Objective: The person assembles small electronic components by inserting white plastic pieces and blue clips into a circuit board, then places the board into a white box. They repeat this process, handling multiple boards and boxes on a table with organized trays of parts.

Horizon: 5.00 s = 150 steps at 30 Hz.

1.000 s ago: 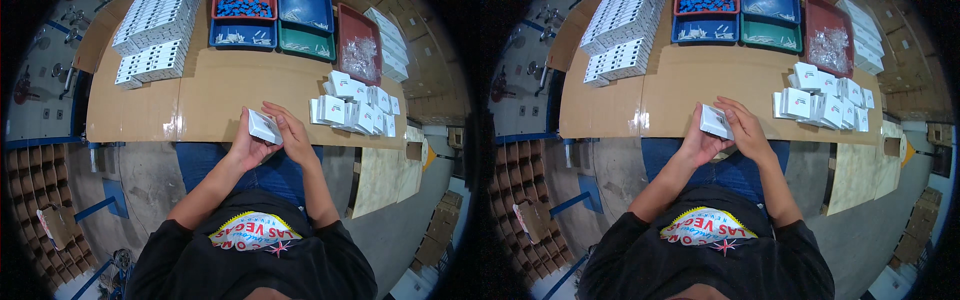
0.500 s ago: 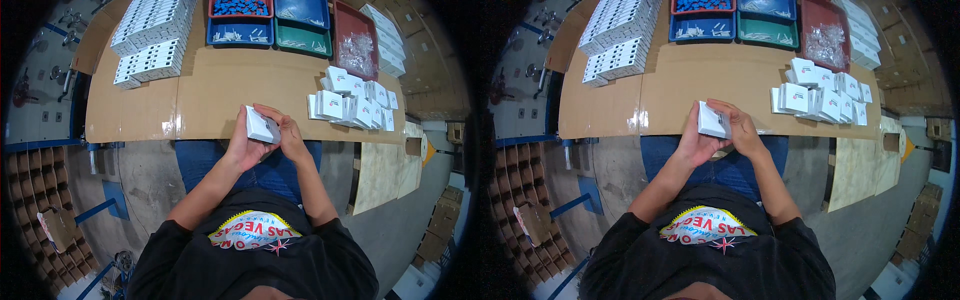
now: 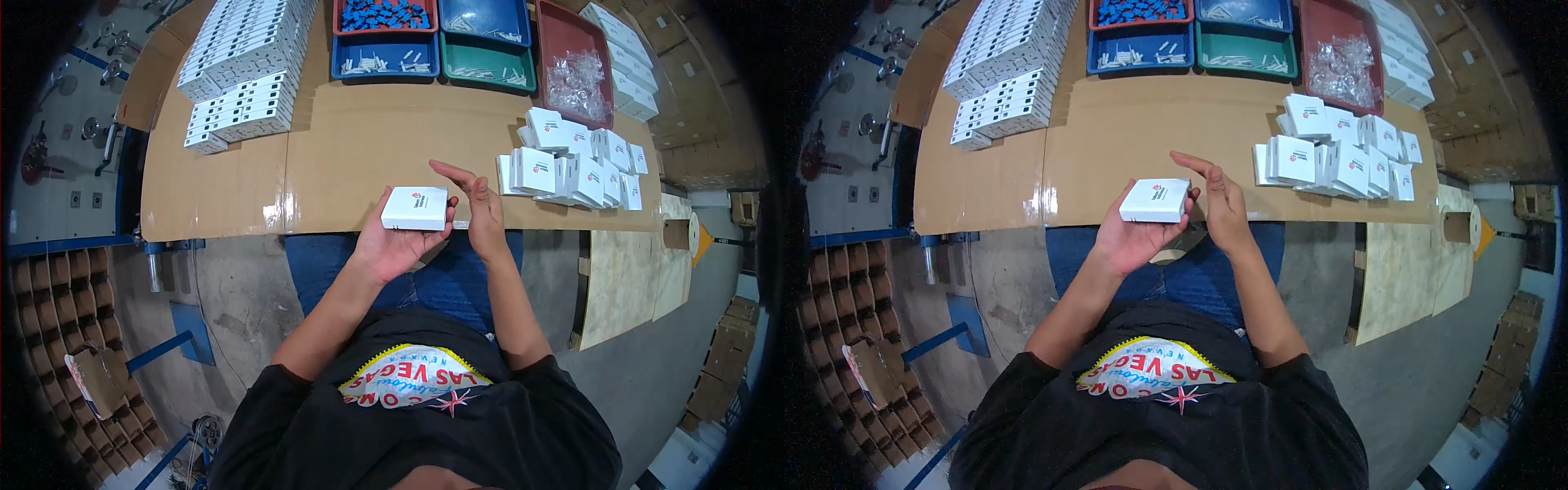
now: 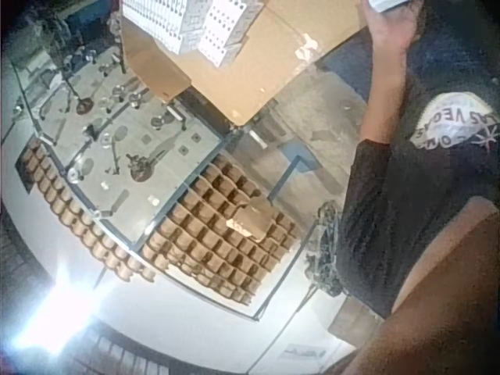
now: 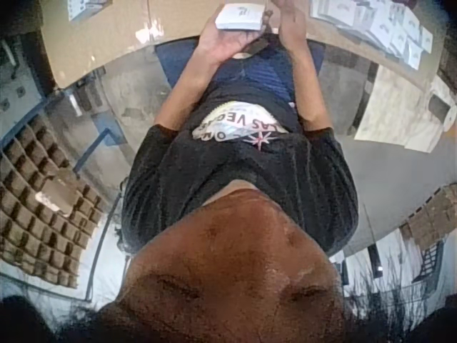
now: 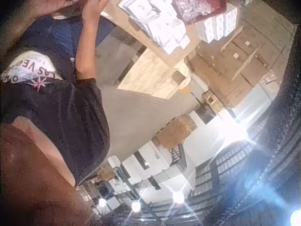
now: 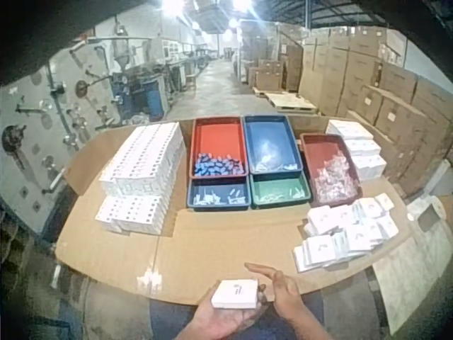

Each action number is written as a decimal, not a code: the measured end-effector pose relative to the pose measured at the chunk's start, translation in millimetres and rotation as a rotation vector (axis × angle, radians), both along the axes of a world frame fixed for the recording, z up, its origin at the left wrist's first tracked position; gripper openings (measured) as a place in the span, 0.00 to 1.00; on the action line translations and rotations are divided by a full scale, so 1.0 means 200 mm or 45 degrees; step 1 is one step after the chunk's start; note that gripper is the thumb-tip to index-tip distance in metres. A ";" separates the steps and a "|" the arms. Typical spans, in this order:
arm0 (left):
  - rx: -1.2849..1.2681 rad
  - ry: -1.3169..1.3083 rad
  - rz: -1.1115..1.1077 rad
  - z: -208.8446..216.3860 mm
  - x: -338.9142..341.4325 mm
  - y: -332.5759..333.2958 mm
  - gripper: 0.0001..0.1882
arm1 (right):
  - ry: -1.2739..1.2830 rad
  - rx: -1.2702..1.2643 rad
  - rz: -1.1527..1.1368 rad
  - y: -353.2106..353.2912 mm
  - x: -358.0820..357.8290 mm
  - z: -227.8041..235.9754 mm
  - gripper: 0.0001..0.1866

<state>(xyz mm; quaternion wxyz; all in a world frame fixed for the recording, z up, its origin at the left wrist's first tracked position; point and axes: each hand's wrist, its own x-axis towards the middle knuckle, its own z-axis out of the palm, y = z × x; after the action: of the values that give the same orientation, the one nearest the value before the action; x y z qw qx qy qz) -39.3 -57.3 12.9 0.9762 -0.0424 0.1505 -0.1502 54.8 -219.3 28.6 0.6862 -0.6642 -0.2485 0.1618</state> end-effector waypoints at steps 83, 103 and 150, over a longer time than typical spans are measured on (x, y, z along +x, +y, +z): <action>0.927 0.165 0.085 0.18 0.02 -0.13 0.36 | -0.579 -0.268 0.200 0.10 -0.04 0.00 0.32; 1.048 0.076 0.147 0.10 -0.01 -0.19 0.29 | -0.754 -0.161 0.092 0.09 -0.03 -0.08 0.33; 2.045 -0.437 0.474 0.07 -0.01 -0.11 0.40 | -0.225 -0.004 0.097 0.10 -0.07 0.07 0.30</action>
<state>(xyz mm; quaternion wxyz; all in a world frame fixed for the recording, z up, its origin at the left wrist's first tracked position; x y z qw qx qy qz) -40.8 -79.7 26.5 0.7279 0.6643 0.0518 0.1618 40.5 -198.9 42.0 0.6538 -0.6672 -0.3328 0.1288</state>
